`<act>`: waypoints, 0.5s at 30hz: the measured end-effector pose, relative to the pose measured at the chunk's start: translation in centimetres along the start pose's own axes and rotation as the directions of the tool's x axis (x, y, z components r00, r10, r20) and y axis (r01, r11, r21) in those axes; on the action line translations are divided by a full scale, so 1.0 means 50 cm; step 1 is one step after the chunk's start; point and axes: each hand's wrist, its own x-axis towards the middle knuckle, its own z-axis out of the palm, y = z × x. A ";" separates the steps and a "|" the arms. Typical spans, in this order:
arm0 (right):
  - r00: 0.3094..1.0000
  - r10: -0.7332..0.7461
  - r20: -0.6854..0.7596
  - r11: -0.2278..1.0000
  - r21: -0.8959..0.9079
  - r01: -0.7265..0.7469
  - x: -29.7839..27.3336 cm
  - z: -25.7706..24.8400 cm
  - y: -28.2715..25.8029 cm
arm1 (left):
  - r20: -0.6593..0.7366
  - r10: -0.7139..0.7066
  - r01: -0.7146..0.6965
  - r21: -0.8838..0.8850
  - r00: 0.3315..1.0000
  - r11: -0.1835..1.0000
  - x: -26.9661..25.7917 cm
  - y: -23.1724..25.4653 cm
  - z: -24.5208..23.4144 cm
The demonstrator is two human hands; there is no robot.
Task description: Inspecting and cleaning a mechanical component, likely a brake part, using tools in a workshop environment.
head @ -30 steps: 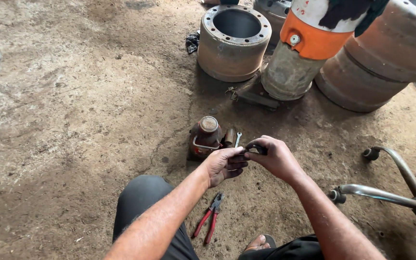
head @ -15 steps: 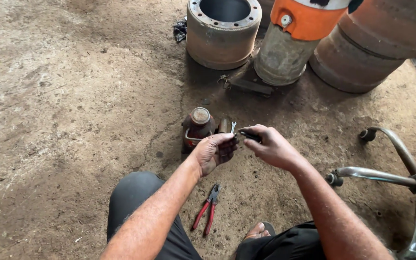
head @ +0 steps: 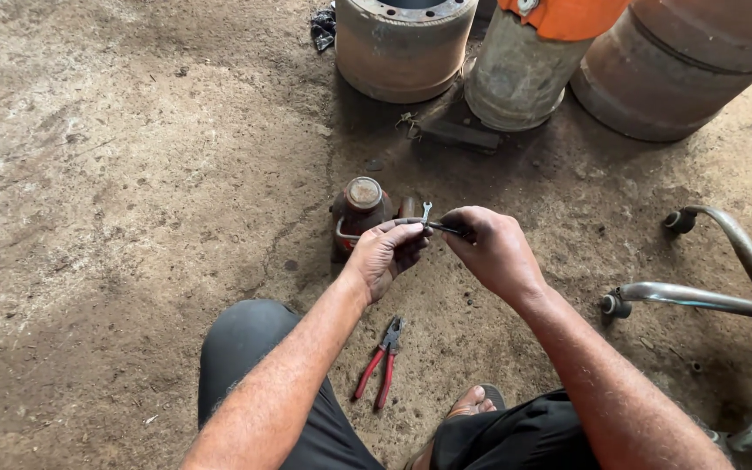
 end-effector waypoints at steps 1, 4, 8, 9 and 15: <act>1.000 0.002 0.000 1.000 0.001 -0.002 0.000 0.003 0.004 | -0.001 -0.002 0.002 0.001 1.000 1.000 0.003 -0.004 -0.002; 0.997 -0.076 -0.013 0.997 -0.010 0.076 0.000 0.010 0.014 | -0.007 0.026 -0.026 0.012 1.000 1.000 0.010 -0.010 -0.001; 0.994 -0.108 -0.013 0.994 -0.011 0.108 0.000 0.012 0.015 | -0.027 0.100 -0.096 0.114 0.995 0.989 0.005 -0.007 0.009; 0.993 -0.113 -0.021 0.994 -0.010 0.113 -0.001 0.012 0.015 | -0.029 0.122 -0.116 0.153 0.992 0.981 0.003 -0.006 0.012; 0.997 -0.054 -0.046 0.997 -0.049 0.052 -0.002 0.013 0.007 | -0.022 0.163 -0.155 0.195 0.986 0.968 0.001 -0.005 0.016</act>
